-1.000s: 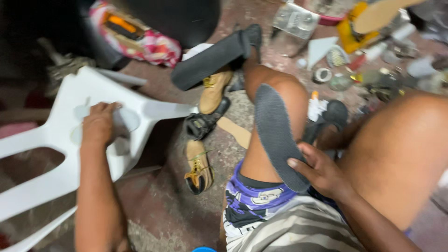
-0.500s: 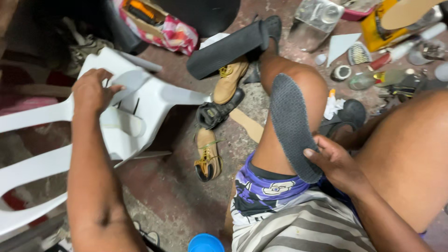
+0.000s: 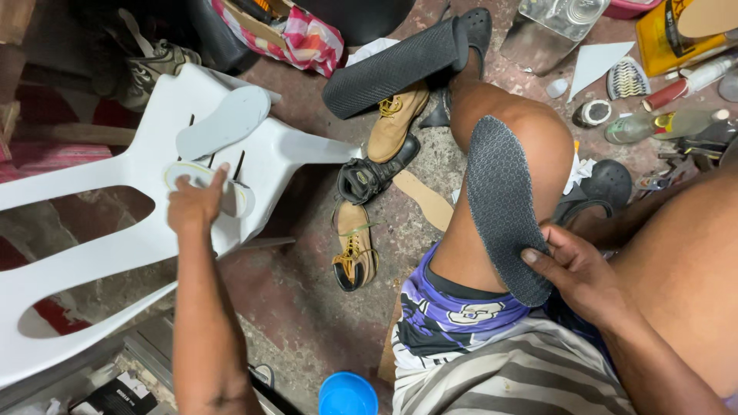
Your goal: The person cuts a shape from a piece of black rubber material using scissors and compares the cut piece to a shoe sole.
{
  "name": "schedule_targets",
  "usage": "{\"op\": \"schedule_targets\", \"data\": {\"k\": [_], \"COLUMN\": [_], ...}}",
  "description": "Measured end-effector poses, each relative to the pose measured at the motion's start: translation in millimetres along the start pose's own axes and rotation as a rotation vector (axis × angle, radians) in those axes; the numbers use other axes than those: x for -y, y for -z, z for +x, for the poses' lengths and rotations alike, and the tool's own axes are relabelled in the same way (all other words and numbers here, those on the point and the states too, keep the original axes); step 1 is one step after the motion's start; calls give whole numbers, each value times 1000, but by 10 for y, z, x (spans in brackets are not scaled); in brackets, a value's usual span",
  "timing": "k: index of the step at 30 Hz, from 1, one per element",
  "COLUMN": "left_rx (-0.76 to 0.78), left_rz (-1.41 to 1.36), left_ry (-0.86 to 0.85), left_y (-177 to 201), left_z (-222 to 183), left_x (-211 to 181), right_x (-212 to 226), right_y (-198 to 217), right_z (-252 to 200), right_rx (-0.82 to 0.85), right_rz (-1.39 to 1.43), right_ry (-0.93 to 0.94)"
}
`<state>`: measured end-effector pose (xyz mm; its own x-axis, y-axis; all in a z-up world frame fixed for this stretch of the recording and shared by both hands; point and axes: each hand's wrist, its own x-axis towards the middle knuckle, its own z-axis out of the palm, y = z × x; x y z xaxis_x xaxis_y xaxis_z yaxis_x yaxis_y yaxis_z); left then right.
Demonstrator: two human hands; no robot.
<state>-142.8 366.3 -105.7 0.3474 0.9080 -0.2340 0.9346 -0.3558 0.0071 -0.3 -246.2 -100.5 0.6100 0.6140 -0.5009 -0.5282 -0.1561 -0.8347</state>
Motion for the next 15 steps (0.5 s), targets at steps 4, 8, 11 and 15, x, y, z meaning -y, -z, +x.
{"op": "schedule_targets", "data": {"k": [4,8,11,15], "left_rx": [-30,172,262,382], "left_rz": [-144,-755,-1176,-1760], "left_ry": [31,200,74,-247], "left_y": [-181,95,394,452], "left_z": [-167,-250,-561,-1204], "left_x": [73,97,237,129], "right_x": [15,51,98,246], "right_y": [-15,-67,-111,-166], "right_z": [16,47,34,-111], "right_rx": [18,66,89,-17], "right_rz": [-43,-45,-23,35], "right_ry": [-26,7,57,-49]}}
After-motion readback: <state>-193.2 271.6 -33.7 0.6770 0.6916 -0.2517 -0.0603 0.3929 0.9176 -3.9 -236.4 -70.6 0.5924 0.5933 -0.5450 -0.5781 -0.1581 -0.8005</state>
